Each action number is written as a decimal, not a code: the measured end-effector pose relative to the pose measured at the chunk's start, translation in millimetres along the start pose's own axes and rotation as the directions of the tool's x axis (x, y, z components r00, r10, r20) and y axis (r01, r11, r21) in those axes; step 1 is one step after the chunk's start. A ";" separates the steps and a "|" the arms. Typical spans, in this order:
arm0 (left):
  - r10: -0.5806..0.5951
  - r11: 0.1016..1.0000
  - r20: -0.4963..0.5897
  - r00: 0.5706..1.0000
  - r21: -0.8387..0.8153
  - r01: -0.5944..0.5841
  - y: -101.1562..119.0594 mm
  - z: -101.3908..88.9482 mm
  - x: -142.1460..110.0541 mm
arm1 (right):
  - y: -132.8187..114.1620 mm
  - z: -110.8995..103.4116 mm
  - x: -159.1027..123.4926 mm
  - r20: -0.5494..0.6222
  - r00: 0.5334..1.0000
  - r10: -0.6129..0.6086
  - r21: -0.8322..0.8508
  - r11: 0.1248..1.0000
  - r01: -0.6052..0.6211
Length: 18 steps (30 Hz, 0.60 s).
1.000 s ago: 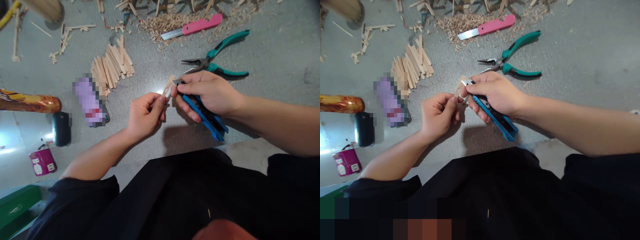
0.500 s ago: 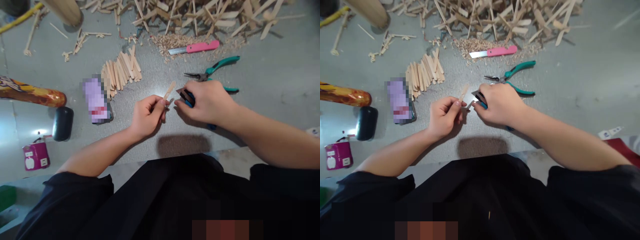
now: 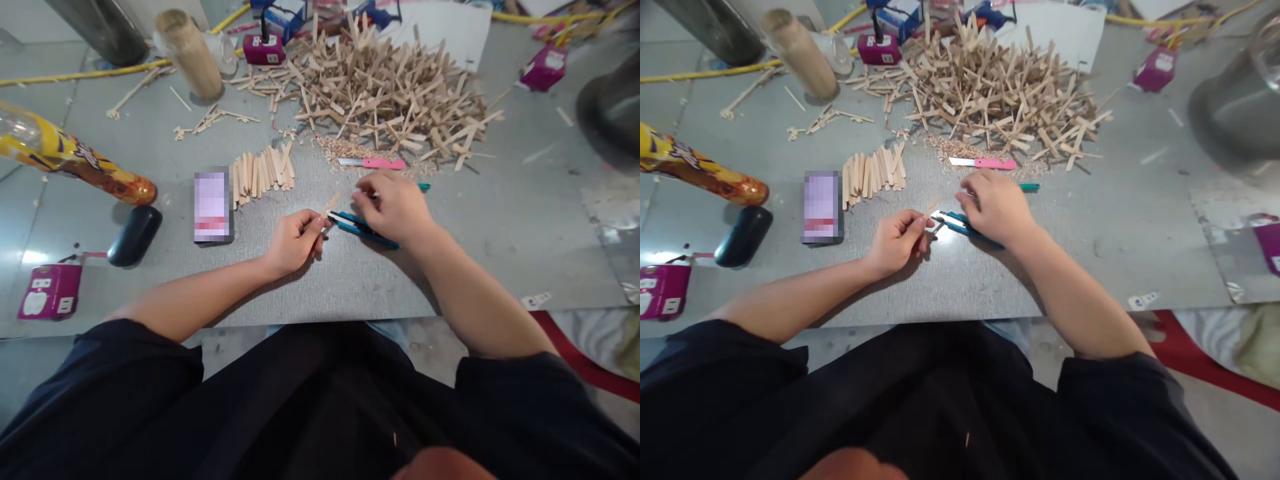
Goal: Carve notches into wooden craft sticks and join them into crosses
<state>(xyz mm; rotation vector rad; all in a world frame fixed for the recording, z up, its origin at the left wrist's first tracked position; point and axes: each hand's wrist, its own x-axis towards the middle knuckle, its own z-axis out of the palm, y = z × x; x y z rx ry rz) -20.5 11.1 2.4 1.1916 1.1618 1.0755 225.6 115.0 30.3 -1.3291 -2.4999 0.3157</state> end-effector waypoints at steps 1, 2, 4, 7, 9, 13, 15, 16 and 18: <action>-0.012 1.000 -0.004 1.000 -0.001 0.012 0.6 0.3 0.3 | 11.0 -7.6 -3.8 -0.008 1.000 0.000 0.019 1.000 0.000; -0.030 1.000 -0.007 1.000 -0.006 0.030 1.4 0.7 0.6 | 22.8 -15.0 -8.8 0.004 1.000 -0.016 0.005 1.000 0.016; -0.076 0.997 -0.011 0.997 -0.031 0.076 3.3 1.6 1.0 | 45.7 -26.2 -21.0 0.062 0.998 -0.019 -0.062 0.998 0.023; -0.122 0.991 -0.015 0.992 -0.065 0.121 6.5 3.2 1.6 | 69.2 -28.5 -38.0 0.167 0.986 0.003 -0.129 0.991 0.019; -0.129 0.989 -0.021 0.991 -0.075 0.127 8.5 4.4 2.3 | 75.4 -21.8 -44.8 0.146 0.989 -0.022 -0.154 0.987 0.045; -0.128 0.988 -0.038 0.991 -0.089 0.124 10.4 5.7 5.1 | 78.1 -4.9 -47.1 0.089 0.995 -0.046 -0.221 0.973 0.065; -0.126 0.988 -0.058 0.990 -0.096 0.120 9.6 5.4 7.0 | 80.5 -1.5 -45.1 0.076 0.995 -0.059 -0.219 0.973 0.074; -0.122 0.989 -0.071 0.990 -0.097 0.114 8.6 4.9 8.0 | 81.7 -1.8 -43.8 0.066 0.996 -0.063 -0.212 0.974 0.076; -0.104 0.990 -0.091 0.990 -0.100 0.095 5.7 3.9 9.6 | 82.2 -5.5 -40.3 0.031 0.998 -0.063 -0.198 0.978 0.068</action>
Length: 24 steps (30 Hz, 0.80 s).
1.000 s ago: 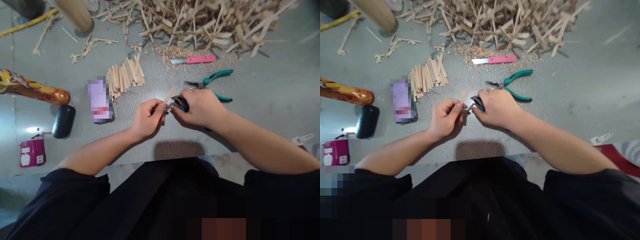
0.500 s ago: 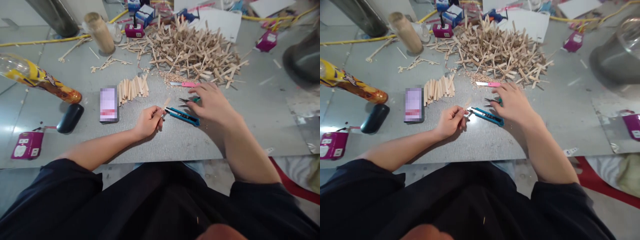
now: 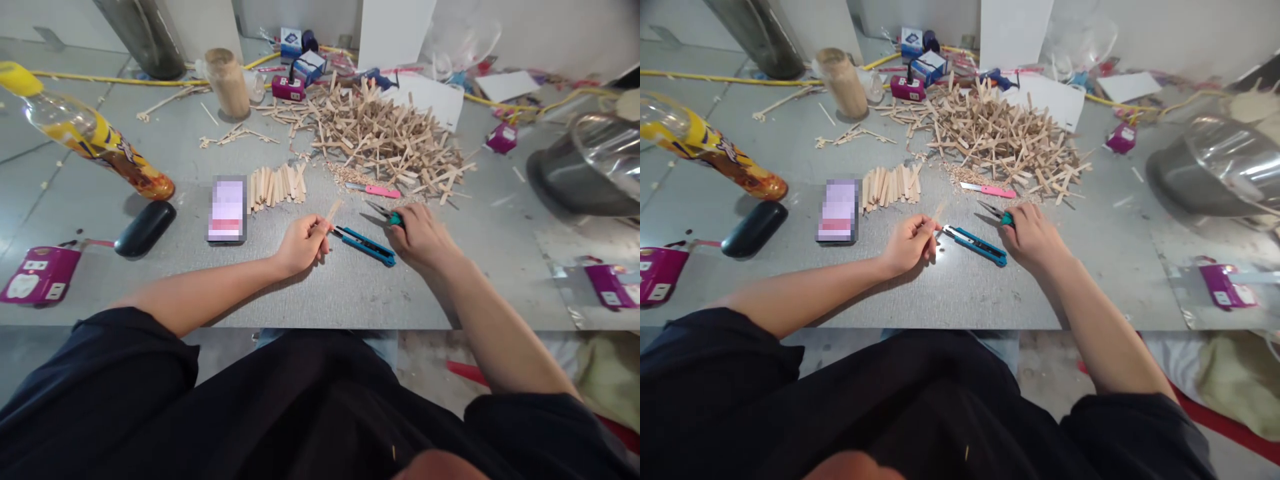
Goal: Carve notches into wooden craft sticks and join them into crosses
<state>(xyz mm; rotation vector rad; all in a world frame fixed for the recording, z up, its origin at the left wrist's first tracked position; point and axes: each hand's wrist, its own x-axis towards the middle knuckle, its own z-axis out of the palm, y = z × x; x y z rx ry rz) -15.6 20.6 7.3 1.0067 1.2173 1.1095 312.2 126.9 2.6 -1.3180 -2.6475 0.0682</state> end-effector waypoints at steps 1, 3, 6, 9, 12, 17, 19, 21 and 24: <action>0.010 1.000 -0.006 1.000 -0.008 -0.010 -1.6 -0.5 0.9 | -1.0 -3.1 2.4 -0.029 0.999 0.013 0.010 1.000 -0.013; 0.019 0.999 -0.015 1.000 -0.036 -0.019 -4.3 -1.1 2.4 | -8.2 -9.9 9.3 -0.108 0.993 0.040 0.032 0.999 -0.036; -0.007 0.997 -0.045 0.999 -0.075 0.004 -5.2 -0.8 4.1 | -29.4 -15.7 23.3 -0.208 0.978 -0.015 0.019 1.000 0.020; -0.037 0.996 -0.073 0.997 -0.084 0.031 -3.2 -0.4 4.7 | -51.0 -12.1 35.9 -0.222 0.962 -0.160 -0.053 0.987 0.152; -0.032 0.998 -0.071 0.997 -0.064 0.028 -2.7 -1.1 4.1 | -61.7 -4.5 40.6 -0.215 0.956 -0.200 -0.090 0.979 0.184; 0.020 0.999 -0.060 0.998 -0.032 -0.022 -8.3 -2.9 2.3 | -60.2 -2.8 35.5 -0.190 0.969 -0.159 -0.116 0.984 0.139; 0.040 0.999 -0.057 0.998 -0.027 -0.042 -10.2 -3.2 1.4 | -58.7 -5.1 33.7 -0.156 0.976 -0.153 -0.116 0.984 0.135; 0.056 0.998 -0.050 0.997 -0.022 -0.057 -10.5 -3.3 0.6 | -57.8 -7.1 32.3 -0.141 0.978 -0.156 -0.108 0.984 0.141; 0.068 0.998 -0.043 0.997 -0.013 -0.069 -8.8 -3.3 -0.4 | -57.2 -8.7 29.6 -0.145 0.974 -0.175 -0.110 0.981 0.160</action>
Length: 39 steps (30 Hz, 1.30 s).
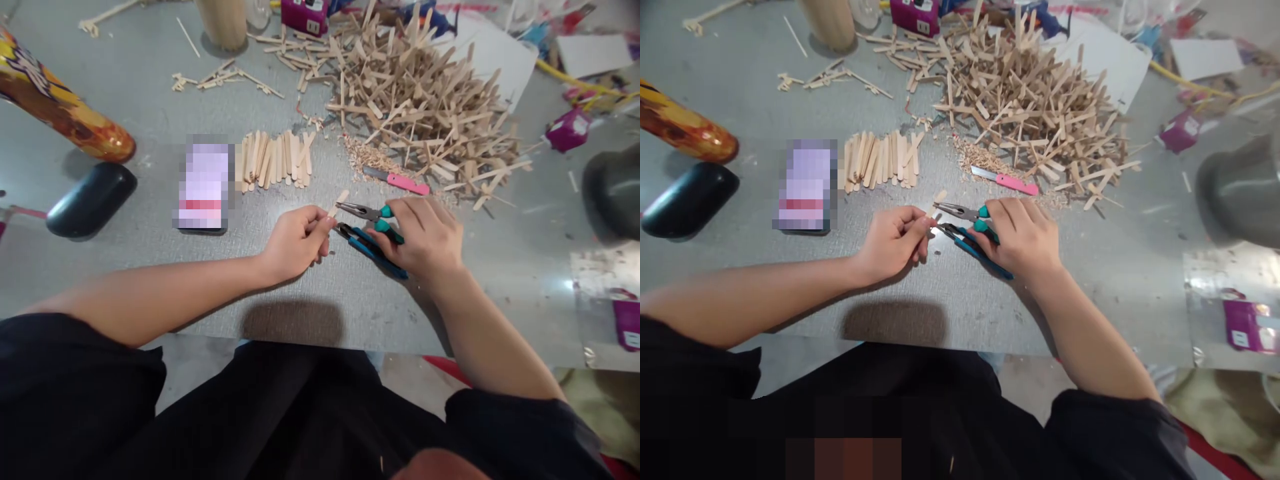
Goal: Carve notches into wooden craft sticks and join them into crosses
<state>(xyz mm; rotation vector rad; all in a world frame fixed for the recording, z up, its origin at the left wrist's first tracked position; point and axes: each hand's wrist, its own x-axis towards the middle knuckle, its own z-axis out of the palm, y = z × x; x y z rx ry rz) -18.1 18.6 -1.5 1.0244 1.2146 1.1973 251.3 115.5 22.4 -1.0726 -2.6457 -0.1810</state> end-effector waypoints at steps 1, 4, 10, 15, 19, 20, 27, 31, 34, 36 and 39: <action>0.002 1.000 0.003 1.000 0.002 -0.002 0.9 -0.1 -0.1 | -0.2 -0.3 -1.1 -0.002 1.000 -0.012 -0.002 1.000 0.012; 0.012 1.000 0.010 1.000 -0.004 -0.012 3.2 -0.7 -0.3 | -2.3 0.2 -4.8 -0.021 0.999 -0.038 0.014 0.999 0.038; -0.022 0.998 0.031 0.999 -0.051 0.024 5.5 -1.8 -1.2 | -6.4 4.7 -12.7 -0.233 0.953 0.193 0.361 0.927 -0.100; -0.011 0.994 0.013 1.000 -0.107 0.012 6.1 -1.5 -1.0 | -2.7 2.6 -15.2 -0.322 0.928 0.190 0.312 0.946 -0.086; -0.003 0.984 0.070 0.998 -0.178 0.015 7.3 -2.1 -1.8 | -5.5 3.1 -12.8 -0.230 0.969 0.091 0.283 0.959 -0.023; -0.007 0.981 0.096 0.995 -0.190 0.025 7.5 -2.1 -2.3 | -7.3 3.5 -12.5 -0.189 0.977 0.094 0.292 0.956 -0.036; -0.073 0.944 0.287 0.955 -0.290 0.159 9.3 -0.5 -4.0 | -21.3 2.5 -15.2 -0.087 0.989 0.124 0.360 0.929 -0.085; -0.076 0.913 0.366 0.928 -0.349 0.213 11.4 -0.6 -3.7 | -24.7 4.1 -16.9 -0.133 0.987 0.089 0.370 0.928 -0.033; -0.064 0.893 0.413 0.909 -0.384 0.237 11.1 -0.4 -4.8 | -24.7 8.1 -18.7 -0.186 0.981 0.049 0.361 0.932 0.022; -0.047 0.883 0.435 0.899 -0.403 0.241 9.7 0.0 -5.5 | -23.8 11.2 -20.0 -0.210 0.977 0.030 0.368 0.929 0.051; -0.019 0.878 0.453 0.891 -0.419 0.232 7.3 0.3 -5.5 | -22.4 14.6 -21.2 -0.218 0.976 0.007 0.390 0.917 0.080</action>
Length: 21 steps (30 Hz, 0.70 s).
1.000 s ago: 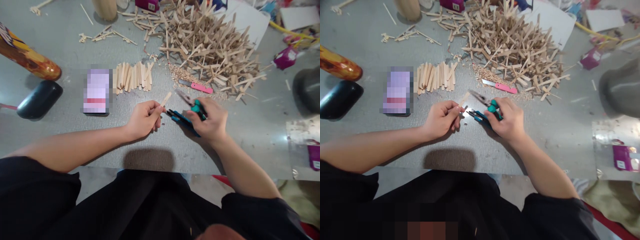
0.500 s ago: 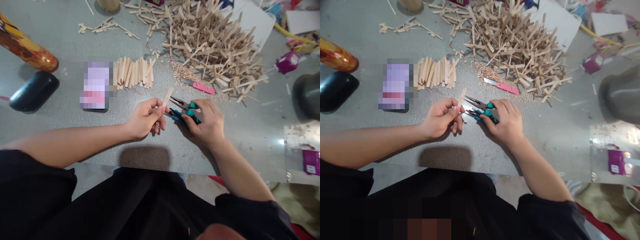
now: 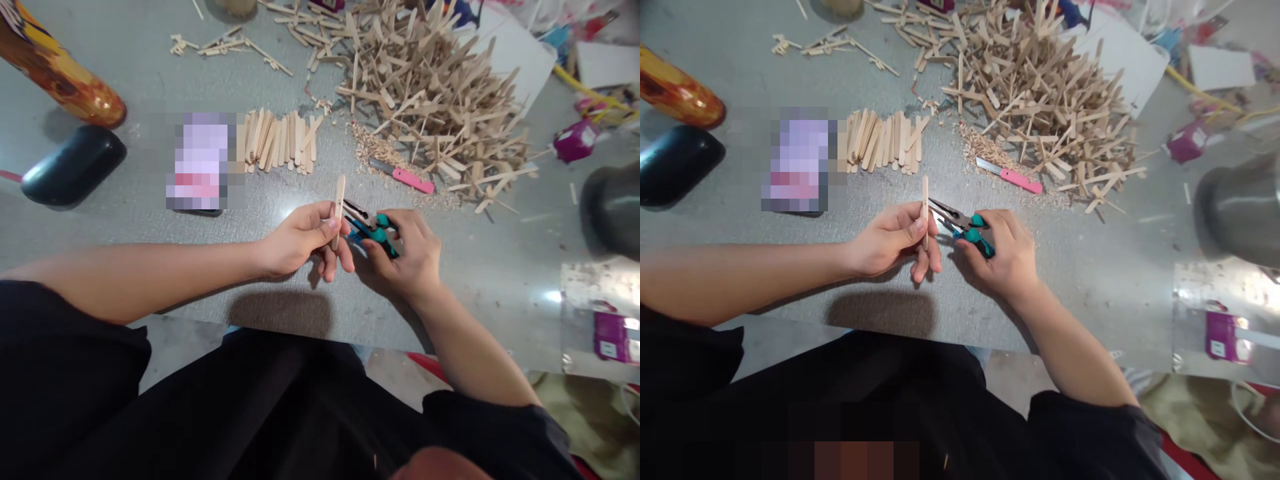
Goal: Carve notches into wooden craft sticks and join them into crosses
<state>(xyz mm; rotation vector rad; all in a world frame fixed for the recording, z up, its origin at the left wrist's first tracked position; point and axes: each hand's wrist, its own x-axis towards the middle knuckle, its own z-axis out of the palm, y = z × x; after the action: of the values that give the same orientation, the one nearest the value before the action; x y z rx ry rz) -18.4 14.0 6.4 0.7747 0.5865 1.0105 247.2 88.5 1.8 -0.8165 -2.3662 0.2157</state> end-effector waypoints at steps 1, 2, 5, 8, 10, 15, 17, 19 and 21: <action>0.006 1.000 -0.001 1.000 0.004 -0.006 -0.4 -0.3 0.1 | 0.1 0.4 -0.2 -0.004 1.000 -0.005 0.013 1.000 0.005; 0.009 1.000 -0.003 1.000 0.010 -0.009 -0.7 -0.6 0.2 | -0.4 0.7 -0.1 -0.011 1.000 -0.009 0.024 1.000 0.009; 0.005 1.000 0.010 1.000 0.008 -0.005 -1.2 -0.6 -0.3 | -5.2 1.4 1.0 -0.029 0.999 -0.027 0.038 0.999 0.028; -0.011 1.000 0.058 0.998 -0.016 0.012 -2.2 0.0 -1.2 | -11.1 2.6 1.6 -0.035 0.998 -0.054 0.042 0.998 0.056; -0.009 1.000 0.081 0.997 -0.028 0.011 -2.7 0.3 -1.3 | -12.7 3.3 1.2 -0.032 0.998 -0.063 0.048 0.997 0.064; -0.008 0.994 0.134 0.991 -0.109 0.023 1.8 1.1 -1.4 | -10.8 3.7 -0.4 0.007 0.997 -0.075 0.055 0.996 0.075; -0.027 0.988 0.159 0.987 -0.147 0.050 4.1 1.7 -1.9 | -11.9 3.7 -0.7 0.003 0.998 -0.065 0.042 0.997 0.065; -0.040 0.986 0.163 0.986 -0.151 0.065 4.7 2.1 -2.4 | -14.9 3.7 -0.7 -0.004 0.999 -0.052 0.041 0.998 0.053; -0.035 0.989 0.146 0.989 -0.140 0.056 3.1 2.1 -2.7 | -18.5 3.5 -0.7 0.003 0.999 -0.040 0.053 0.998 0.039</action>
<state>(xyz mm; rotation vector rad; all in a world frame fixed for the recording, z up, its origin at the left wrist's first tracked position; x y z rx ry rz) -19.5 11.9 10.4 0.6964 0.4017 0.9359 236.3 73.6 5.0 -0.7444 -2.3683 0.2623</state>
